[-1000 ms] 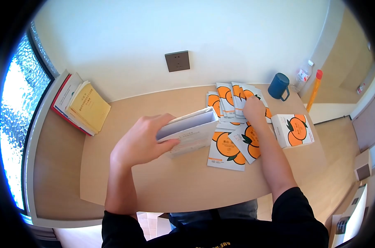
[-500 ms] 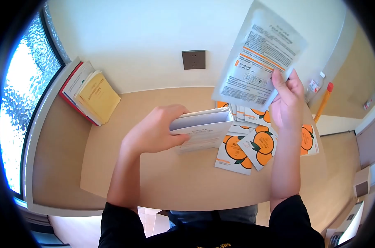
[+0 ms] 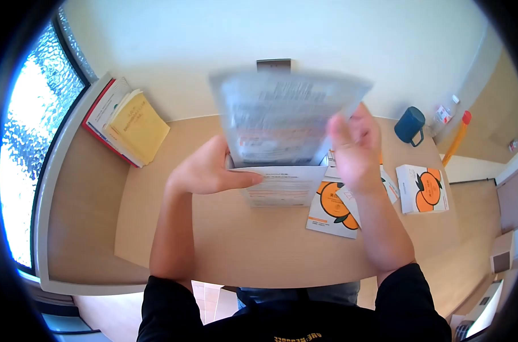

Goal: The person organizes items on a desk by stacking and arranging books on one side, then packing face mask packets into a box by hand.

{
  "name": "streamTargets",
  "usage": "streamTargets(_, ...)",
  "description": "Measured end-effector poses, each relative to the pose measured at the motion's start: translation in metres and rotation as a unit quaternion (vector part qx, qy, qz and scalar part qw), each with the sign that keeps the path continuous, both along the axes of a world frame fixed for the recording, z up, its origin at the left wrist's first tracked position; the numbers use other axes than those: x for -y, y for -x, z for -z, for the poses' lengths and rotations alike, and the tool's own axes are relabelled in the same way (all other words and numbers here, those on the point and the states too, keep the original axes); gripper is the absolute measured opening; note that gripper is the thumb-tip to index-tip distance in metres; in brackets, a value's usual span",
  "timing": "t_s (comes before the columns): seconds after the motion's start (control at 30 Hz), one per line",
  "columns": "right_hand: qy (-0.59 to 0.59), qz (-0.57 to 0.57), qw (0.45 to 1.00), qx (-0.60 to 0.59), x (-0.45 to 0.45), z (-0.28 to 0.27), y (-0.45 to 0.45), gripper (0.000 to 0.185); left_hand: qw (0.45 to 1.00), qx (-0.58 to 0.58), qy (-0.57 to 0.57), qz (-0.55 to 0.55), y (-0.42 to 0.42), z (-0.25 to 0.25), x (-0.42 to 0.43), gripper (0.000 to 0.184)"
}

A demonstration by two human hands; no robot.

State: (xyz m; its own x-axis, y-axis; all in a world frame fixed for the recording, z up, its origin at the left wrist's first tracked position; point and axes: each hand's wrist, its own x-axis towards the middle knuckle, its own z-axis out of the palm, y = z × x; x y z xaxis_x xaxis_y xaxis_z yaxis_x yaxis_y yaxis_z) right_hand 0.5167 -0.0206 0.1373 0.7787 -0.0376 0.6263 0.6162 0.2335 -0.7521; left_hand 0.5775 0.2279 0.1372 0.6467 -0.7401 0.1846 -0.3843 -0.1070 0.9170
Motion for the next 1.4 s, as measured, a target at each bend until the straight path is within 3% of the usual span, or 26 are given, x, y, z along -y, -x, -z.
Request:
streamTargets(0.1, -0.052, -0.015, 0.998, -0.036, 0.035, -0.020, -0.008, 0.048, 0.999, -0.010, -0.039, -0.005, -0.004, 0.005, -0.004, 0.049)
streamTargets(0.13, -0.011, 0.115, 0.991, -0.075, 0.044, -0.021, -0.013, 0.056, 0.998, -0.004, -0.064, -0.002, -0.004, 0.002, -0.002, 0.048)
streamTargets(0.17, 0.107, 0.209, 0.964, -0.124, 0.059, -0.015, -0.023, 0.056, 0.996, 0.003, -0.088, -0.002, -0.002, -0.005, -0.002, 0.047)
streamTargets(0.23, 0.330, 0.375, 0.841, -0.208, 0.092, 0.016, -0.049, 0.057, 0.994, 0.016, -0.108, -0.002, 0.000, -0.008, 0.001, 0.044)
streamTargets(0.3, 0.488, 0.434, 0.667, -0.360, 0.103, 0.045, -0.067, 0.052, 0.994, 0.028, -0.102, -0.001, 0.001, -0.007, 0.002, 0.040)
streamTargets(0.37, 0.548, 0.391, 0.604, -0.427, 0.120, 0.088, -0.085, 0.045, 0.993, 0.040, -0.111, 0.003, 0.002, -0.008, 0.002, 0.041)
streamTargets(0.47, 0.555, 0.371, 0.612, -0.424, 0.114, 0.103, -0.080, 0.035, 0.992, 0.046, -0.114, 0.009, 0.003, -0.007, -0.001, 0.040)
streamTargets(0.67, 0.619, 0.438, 0.565, -0.326, 0.139, 0.121, -0.086, 0.021, 0.988, 0.079, -0.132, 0.023, 0.007, -0.010, -0.001, 0.042)
streamTargets(0.73, 0.577, 0.429, 0.600, -0.352, 0.145, 0.079, -0.079, 0.019, 0.988, 0.084, -0.130, 0.027, 0.008, -0.010, -0.002, 0.043)
streamTargets(0.8, 0.337, 0.395, 0.814, -0.259, 0.128, 0.023, -0.051, 0.023, 0.990, 0.086, -0.107, 0.036, 0.008, -0.004, -0.003, 0.041)
streamTargets(0.83, 0.167, 0.308, 0.920, -0.178, 0.113, 0.007, -0.040, 0.026, 0.990, 0.086, -0.108, 0.035, 0.008, -0.002, -0.004, 0.041)
streamTargets(0.87, -0.015, 0.204, 0.975, -0.089, 0.092, -0.005, -0.028, 0.029, 0.990, 0.087, -0.110, 0.035, 0.008, -0.002, -0.004, 0.042)
streamTargets(0.97, -0.111, 0.109, 0.988, -0.011, 0.038, -0.027, 0.004, 0.034, 0.987, 0.068, -0.137, 0.041, 0.007, -0.006, -0.004, 0.048)
streamTargets(1.1, -0.039, 0.084, 0.995, 0.025, 0.007, -0.013, 0.016, 0.032, 0.982, 0.043, -0.181, 0.040, 0.011, -0.015, -0.003, 0.065)
streamTargets(1.2, 0.017, 0.054, 0.998, 0.009, -0.004, -0.004, 0.020, 0.030, 0.995, 0.074, -0.050, 0.050, 0.008, 0.004, -0.005, 0.060)
streamTargets(1.4, 0.071, 0.029, 0.997, -0.018, -0.017, 0.001, 0.021, 0.028, 0.997, 0.054, -0.016, 0.048, 0.008, 0.005, -0.006, 0.060)
